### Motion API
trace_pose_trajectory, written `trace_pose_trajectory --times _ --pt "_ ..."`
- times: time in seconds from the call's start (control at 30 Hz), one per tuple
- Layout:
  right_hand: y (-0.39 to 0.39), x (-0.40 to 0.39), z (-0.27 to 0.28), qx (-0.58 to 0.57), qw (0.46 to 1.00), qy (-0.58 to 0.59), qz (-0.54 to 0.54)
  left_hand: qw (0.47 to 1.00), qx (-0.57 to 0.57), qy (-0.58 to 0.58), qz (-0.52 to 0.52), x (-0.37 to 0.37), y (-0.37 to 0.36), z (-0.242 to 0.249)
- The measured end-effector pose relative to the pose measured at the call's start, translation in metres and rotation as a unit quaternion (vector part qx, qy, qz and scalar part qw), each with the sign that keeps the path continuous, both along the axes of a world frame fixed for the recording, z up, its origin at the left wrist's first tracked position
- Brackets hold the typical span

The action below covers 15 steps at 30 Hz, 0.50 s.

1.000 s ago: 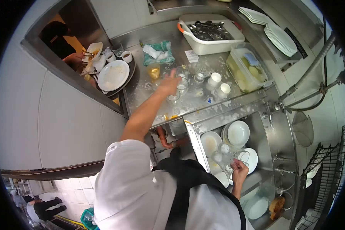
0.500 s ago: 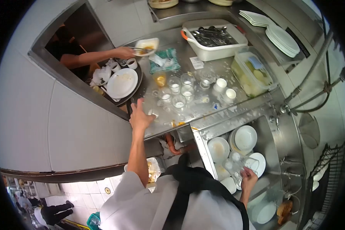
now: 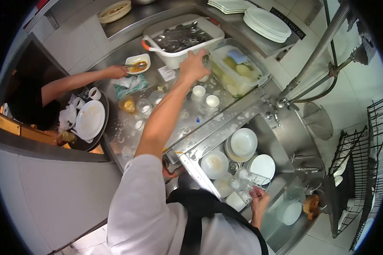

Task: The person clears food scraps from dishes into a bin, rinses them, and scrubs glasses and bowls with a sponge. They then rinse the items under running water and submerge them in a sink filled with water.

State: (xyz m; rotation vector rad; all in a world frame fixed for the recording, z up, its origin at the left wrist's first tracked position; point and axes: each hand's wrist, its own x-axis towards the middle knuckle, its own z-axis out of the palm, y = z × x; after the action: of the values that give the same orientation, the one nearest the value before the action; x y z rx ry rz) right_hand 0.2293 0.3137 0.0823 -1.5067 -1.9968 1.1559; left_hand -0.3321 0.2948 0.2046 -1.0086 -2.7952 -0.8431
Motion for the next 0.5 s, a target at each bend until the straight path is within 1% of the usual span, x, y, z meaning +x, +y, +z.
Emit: trace_pose_trajectory --times 0.03,0.1,0.13,0.23,0.3,0.33,0.43,0.5 --pt "0.001 -0.001 0.001 0.001 1.0 -0.01 -0.004 0.999 -0.031 -0.018 0.004 -0.014 0.024 -0.021" --pt "0.004 0.004 -0.001 0.007 1.0 -0.027 -0.012 0.998 -0.046 -0.037 0.017 -0.037 0.055 -0.072" --pt "0.006 0.003 -0.001 0.007 1.0 -0.017 -0.017 0.997 -0.053 -0.046 0.023 -0.049 0.069 -0.089" --pt "0.012 0.0 0.0 0.002 0.999 -0.004 -0.036 0.993 -0.068 -0.036 0.085 -0.066 0.093 -0.124" --pt "0.014 0.0 0.003 -0.002 0.999 -0.017 -0.041 0.996 -0.004 -0.045 0.078 -0.081 0.096 -0.139" --pt "0.017 0.003 -0.004 0.004 0.999 -0.014 -0.038 0.995 0.03 -0.046 0.078 -0.088 0.094 -0.143" --pt "0.023 0.006 -0.014 -0.026 0.998 0.023 -0.048 0.99 -0.064 0.034 0.125 -0.048 0.044 -0.096" --pt "0.024 0.004 -0.01 -0.033 0.998 0.011 -0.051 0.984 -0.103 -0.076 0.127 -0.023 -0.003 -0.079"
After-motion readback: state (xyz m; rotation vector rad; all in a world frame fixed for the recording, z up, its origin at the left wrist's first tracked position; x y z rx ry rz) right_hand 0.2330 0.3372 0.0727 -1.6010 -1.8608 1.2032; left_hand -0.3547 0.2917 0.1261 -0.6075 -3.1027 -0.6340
